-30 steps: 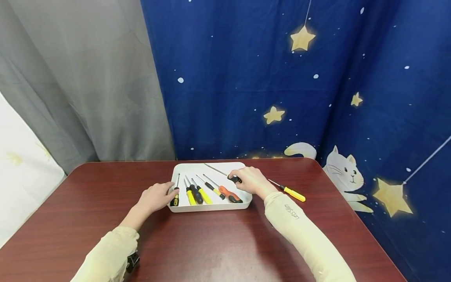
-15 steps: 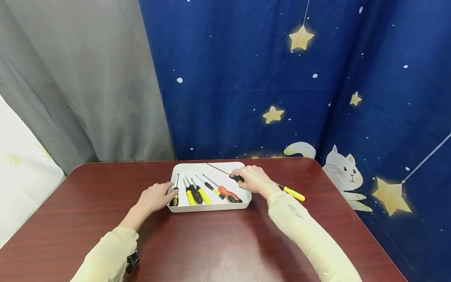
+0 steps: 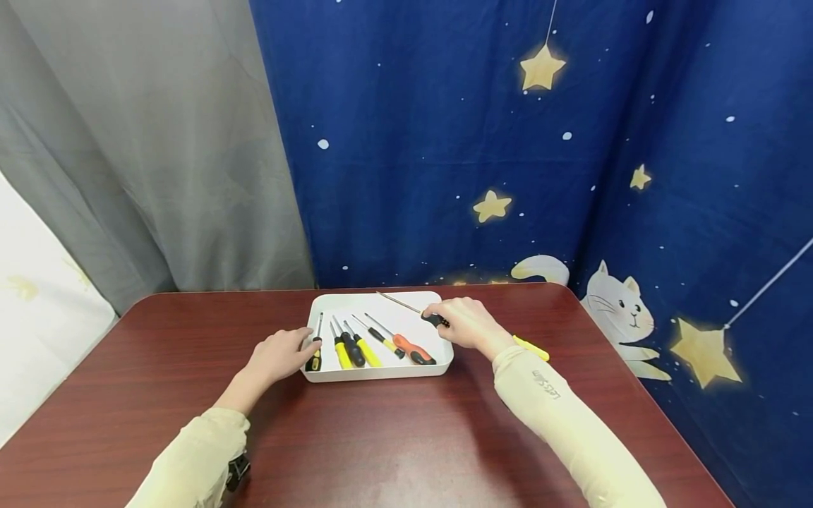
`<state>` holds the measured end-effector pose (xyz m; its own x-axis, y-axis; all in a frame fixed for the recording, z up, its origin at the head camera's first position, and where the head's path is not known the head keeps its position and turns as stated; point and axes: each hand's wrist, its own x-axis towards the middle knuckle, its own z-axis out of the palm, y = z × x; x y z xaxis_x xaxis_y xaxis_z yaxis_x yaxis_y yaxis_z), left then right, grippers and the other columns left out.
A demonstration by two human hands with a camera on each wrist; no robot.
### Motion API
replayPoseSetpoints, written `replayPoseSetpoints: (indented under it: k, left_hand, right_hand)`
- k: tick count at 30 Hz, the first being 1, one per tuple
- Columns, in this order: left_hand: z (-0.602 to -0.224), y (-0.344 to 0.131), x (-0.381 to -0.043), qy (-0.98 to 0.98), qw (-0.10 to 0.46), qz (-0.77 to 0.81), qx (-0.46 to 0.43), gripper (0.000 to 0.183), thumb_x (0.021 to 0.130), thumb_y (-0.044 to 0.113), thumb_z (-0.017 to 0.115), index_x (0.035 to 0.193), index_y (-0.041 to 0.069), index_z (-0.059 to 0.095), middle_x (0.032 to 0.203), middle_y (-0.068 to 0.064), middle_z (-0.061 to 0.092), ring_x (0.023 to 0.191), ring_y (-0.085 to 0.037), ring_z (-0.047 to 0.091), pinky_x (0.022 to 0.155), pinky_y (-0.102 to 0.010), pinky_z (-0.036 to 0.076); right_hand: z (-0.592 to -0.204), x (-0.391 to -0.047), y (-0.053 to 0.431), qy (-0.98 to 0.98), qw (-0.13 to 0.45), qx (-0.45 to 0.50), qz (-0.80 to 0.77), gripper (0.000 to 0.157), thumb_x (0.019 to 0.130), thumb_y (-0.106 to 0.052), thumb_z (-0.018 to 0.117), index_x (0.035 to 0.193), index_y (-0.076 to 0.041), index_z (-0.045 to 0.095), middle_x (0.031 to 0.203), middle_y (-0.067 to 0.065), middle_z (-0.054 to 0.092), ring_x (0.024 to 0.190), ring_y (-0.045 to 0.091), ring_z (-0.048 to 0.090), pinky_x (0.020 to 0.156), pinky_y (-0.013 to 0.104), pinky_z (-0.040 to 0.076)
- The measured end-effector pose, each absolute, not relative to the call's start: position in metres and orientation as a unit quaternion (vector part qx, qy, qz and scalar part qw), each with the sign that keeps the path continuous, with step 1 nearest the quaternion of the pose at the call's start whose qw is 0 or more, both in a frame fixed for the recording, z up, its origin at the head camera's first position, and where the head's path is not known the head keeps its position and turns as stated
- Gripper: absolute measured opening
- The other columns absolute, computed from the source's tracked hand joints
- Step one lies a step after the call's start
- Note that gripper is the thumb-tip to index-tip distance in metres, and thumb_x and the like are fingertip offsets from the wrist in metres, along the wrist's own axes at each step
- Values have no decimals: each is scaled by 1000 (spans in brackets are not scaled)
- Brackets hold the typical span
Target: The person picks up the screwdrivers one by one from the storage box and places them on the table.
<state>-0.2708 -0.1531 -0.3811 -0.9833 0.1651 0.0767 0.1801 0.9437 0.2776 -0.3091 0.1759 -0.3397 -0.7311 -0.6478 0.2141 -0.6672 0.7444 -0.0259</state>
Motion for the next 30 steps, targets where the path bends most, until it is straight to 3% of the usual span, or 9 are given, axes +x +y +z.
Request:
replayPoseSetpoints:
  k: [11,30]
  left_hand:
    - [-380,-152,-269,-986,25,-139,-87,37,84,34,53,106,5,61,87,-12,61,70,-25,56,55,-42,42]
    - [-380,-152,-269,-986,27,-140,-88,35,84,33,53,102,5,61,82,-11,61,68,-24,55,54,-41,42]
  right_hand:
    - [-336,-303,191,-926,109,356,59,29,74,-11,63,103,-18,64,92,-1,63,67,12,51,57,32,41]
    - [-336,-298,222,-921,148,355,61,31,69,-6,63,99,-16,64,83,-2,62,62,10,49,51,31,39]
